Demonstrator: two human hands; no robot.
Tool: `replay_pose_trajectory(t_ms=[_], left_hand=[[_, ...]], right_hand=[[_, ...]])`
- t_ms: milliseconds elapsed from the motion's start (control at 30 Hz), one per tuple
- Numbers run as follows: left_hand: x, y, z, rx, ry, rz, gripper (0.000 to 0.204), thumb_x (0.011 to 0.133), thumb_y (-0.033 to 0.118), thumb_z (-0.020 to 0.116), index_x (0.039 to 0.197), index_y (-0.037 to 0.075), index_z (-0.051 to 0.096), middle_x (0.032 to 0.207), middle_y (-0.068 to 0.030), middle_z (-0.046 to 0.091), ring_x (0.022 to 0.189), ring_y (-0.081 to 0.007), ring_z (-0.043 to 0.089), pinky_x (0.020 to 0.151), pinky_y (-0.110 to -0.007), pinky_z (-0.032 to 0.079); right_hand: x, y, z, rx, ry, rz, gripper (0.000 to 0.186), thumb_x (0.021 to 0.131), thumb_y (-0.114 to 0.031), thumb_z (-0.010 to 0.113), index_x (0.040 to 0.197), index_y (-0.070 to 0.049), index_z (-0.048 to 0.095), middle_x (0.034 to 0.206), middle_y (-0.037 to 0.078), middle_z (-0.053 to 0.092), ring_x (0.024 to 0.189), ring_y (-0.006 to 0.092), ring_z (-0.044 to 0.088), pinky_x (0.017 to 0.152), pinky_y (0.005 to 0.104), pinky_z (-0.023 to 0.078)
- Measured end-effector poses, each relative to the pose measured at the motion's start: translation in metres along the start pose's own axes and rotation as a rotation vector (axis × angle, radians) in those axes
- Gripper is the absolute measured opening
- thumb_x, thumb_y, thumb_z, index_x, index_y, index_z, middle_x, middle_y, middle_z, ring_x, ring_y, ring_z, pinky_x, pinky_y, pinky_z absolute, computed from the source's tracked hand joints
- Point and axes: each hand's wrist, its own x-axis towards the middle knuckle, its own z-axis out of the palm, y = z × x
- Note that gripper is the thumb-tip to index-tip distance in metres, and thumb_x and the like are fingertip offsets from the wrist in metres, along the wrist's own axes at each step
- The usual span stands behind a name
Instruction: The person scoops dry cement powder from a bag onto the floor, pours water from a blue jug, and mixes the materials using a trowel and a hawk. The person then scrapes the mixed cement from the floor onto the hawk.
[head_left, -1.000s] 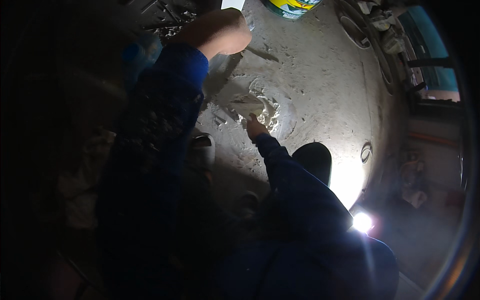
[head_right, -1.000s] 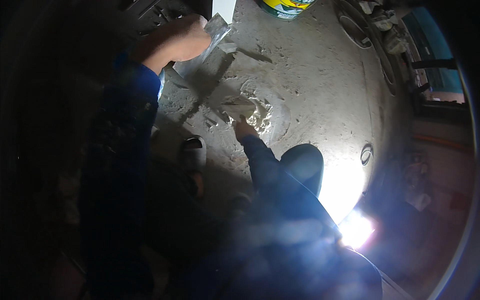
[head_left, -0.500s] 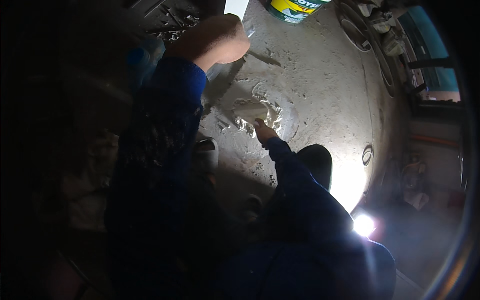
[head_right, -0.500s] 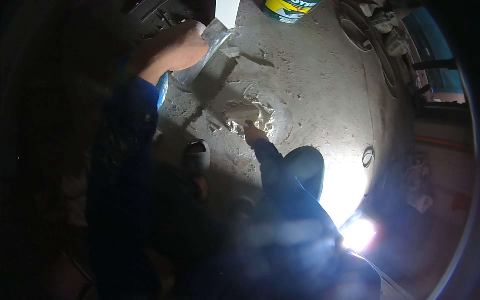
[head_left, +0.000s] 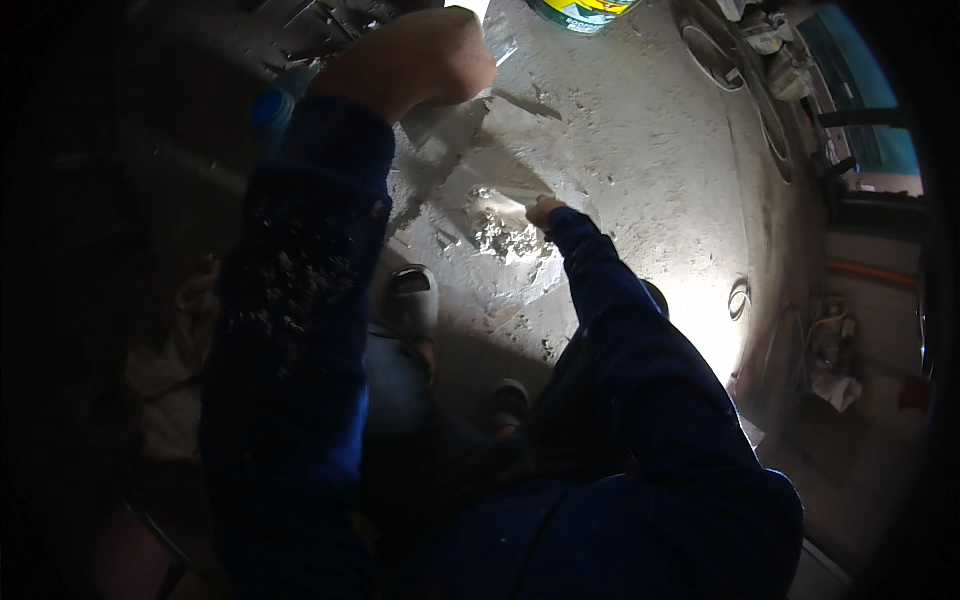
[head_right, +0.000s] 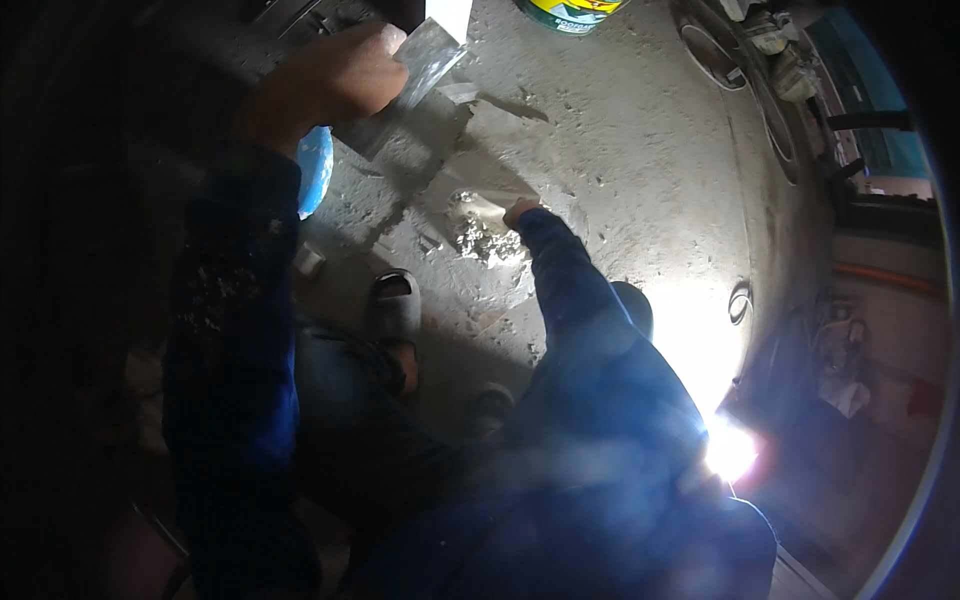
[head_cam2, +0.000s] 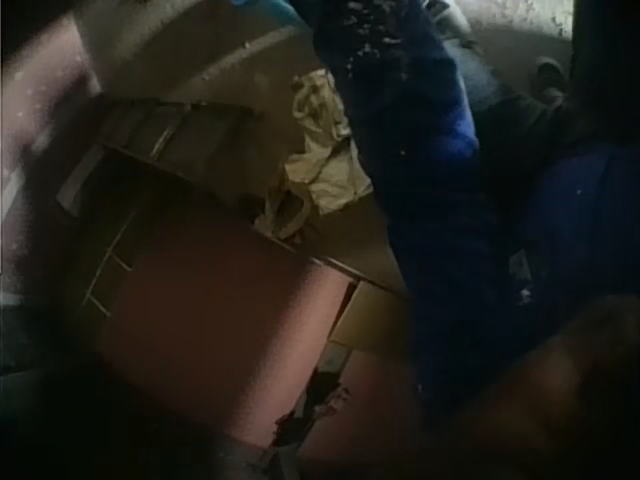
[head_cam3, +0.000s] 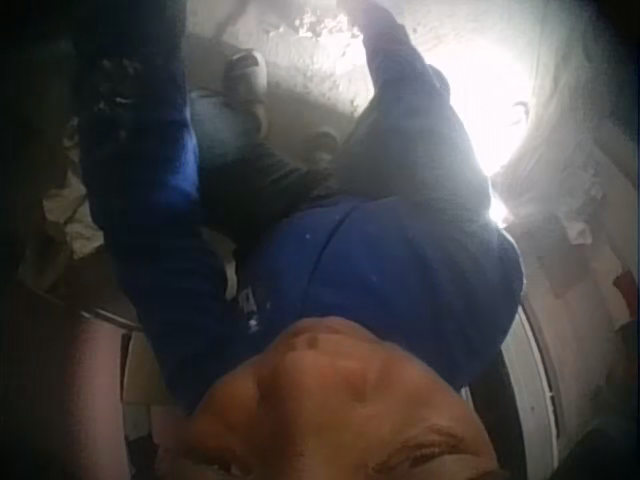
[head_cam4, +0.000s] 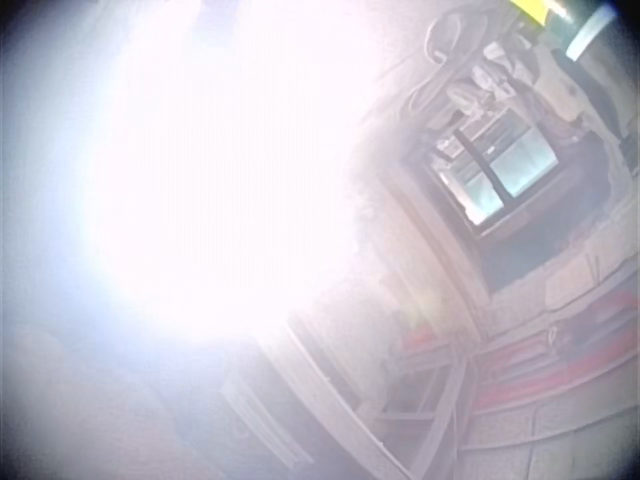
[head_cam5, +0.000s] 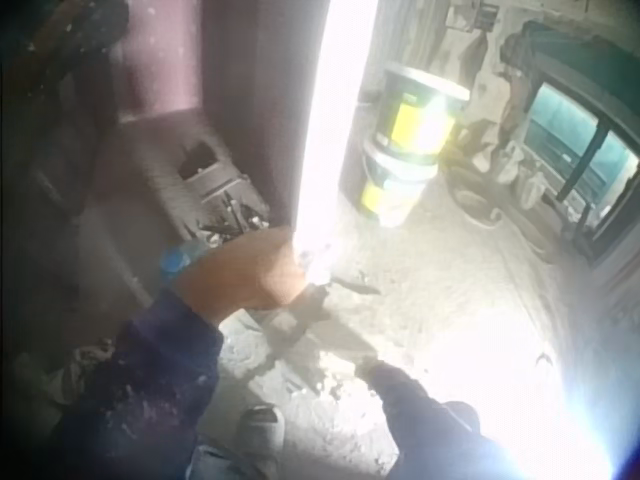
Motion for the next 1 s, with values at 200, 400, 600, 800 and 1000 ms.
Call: replay_pose_trajectory(t_ms=[200,400,600,800,1000], left_hand=[[0.002,0.0,-0.011,-0.163,-0.053,-0.158,0.04,0.078,0.01,0.048,0.112,-0.004,0.062,0.109,-0.0275,0.064,0.099,-0.0368,0.064,0.087,-0.043,0.05],[0.004,0.017,-0.039,-0.506,-0.224,-0.378,0.046,0.074,0.007,0.046,0.116,-0.006,0.061,0.111,-0.0313,0.063,0.106,-0.0387,0.063,0.093,-0.042,0.048],[-0.003,0.017,-0.03,-0.68,-0.005,-0.561,0.045,0.076,0.008,0.047,0.115,-0.007,0.061,0.108,-0.032,0.063,0.105,-0.0396,0.064,0.094,-0.042,0.048],[-0.003,0.018,-0.036,-0.719,-0.136,-0.571,0.043,0.076,0.008,0.047,0.113,-0.008,0.062,0.104,-0.0319,0.065,0.1,-0.0405,0.065,0.092,-0.043,0.049],[-0.004,0.016,-0.021,-0.6,-0.011,-0.483,0.041,0.077,0.009,0.047,0.112,-0.006,0.063,0.107,-0.0304,0.064,0.101,-0.0407,0.064,0.092,-0.042,0.049]], right_hand=[[-0.02,0.013,-0.036,0.105,-0.234,-0.035,0.043,0.094,-0.037,0.048,0.107,0.001,0.062,0.086,0.012,0.066,0.063,0.021,0.065,0.054,0.0364,0.054],[0.023,-0.001,-0.065,-0.039,-0.169,0.11,0.041,0.093,-0.03,0.047,0.123,-0.003,0.057,0.086,0.015,0.065,0.068,0.0243,0.065,0.055,0.0392,0.053],[-0.003,0.002,-0.031,-0.083,-0.149,0.097,0.037,0.092,-0.027,0.045,0.117,-0.002,0.058,0.08,0.01,0.064,0.059,0.0184,0.059,0.05,0.0367,0.049],[-0.009,-0.005,-0.076,-0.03,-0.254,0.027,0.037,0.093,-0.028,0.052,0.113,0.001,0.062,0.105,0.015,0.068,0.076,0.0246,0.07,0.067,0.0411,0.058],[0.018,-0.046,-0.063,0.017,-0.067,0.035,0.036,0.086,-0.016,0.05,0.114,0.003,0.063,0.102,0.019,0.069,0.078,0.0277,0.07,0.068,0.0438,0.056]])
